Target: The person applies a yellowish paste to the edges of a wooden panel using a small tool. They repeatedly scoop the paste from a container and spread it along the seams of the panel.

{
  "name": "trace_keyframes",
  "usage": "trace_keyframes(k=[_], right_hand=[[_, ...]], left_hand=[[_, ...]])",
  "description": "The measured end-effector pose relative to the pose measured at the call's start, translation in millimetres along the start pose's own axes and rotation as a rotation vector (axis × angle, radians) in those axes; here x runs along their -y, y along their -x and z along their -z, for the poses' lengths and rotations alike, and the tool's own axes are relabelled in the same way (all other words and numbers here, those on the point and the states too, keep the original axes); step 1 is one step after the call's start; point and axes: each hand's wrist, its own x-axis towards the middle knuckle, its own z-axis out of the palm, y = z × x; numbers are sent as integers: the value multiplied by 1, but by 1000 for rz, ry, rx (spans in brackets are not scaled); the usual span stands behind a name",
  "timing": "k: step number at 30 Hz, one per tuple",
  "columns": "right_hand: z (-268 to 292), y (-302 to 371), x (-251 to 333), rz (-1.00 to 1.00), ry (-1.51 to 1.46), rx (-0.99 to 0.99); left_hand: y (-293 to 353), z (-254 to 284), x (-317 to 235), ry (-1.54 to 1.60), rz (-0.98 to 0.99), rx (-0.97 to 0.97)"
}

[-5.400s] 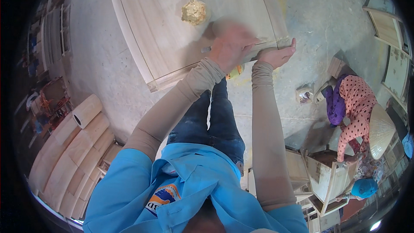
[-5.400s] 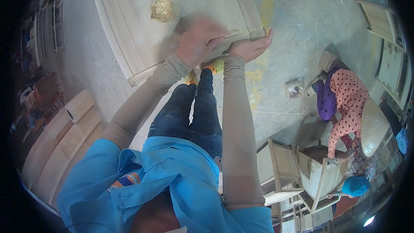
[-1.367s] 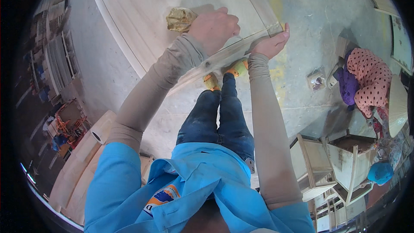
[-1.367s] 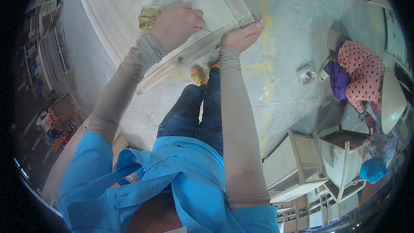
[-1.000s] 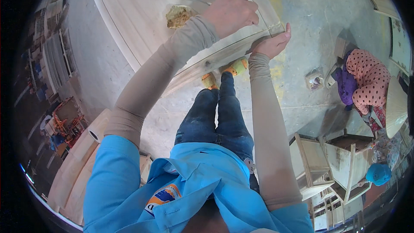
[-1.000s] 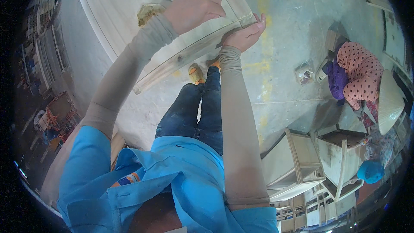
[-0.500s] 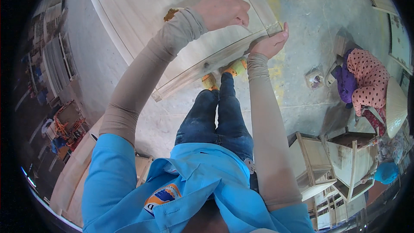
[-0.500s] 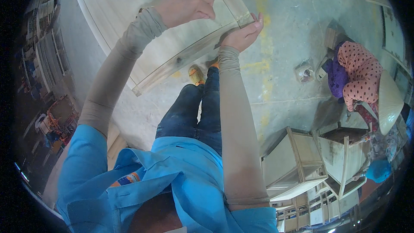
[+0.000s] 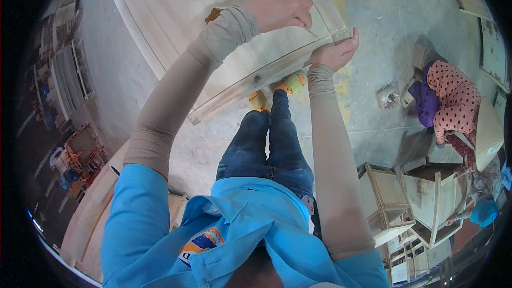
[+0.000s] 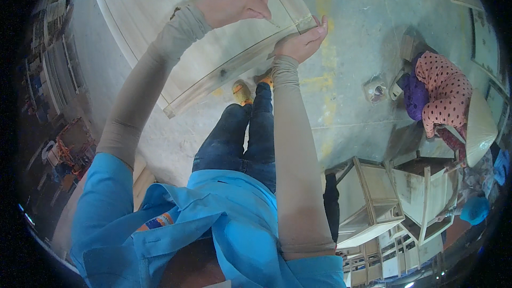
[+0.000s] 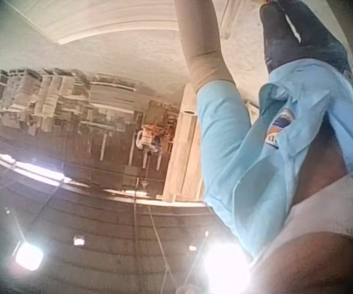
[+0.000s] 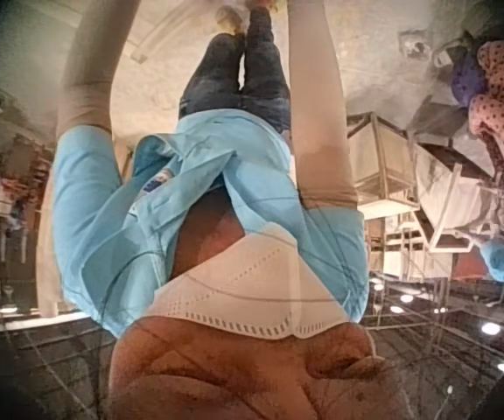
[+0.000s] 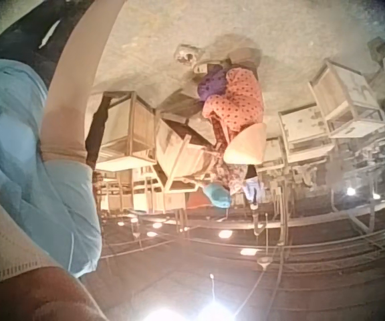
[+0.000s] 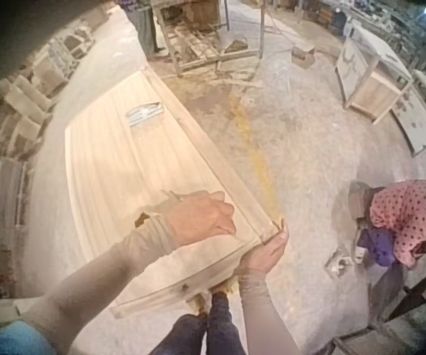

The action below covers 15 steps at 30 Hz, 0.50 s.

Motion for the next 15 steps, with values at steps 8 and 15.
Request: trace_keyframes(k=[8, 15], right_hand=[[-1, 1, 2, 2, 32, -13], [-1, 1, 1, 24, 86, -6]], left_hand=[[15, 5, -4, 60, 76, 104], [41, -18, -50, -44, 370, -233]])
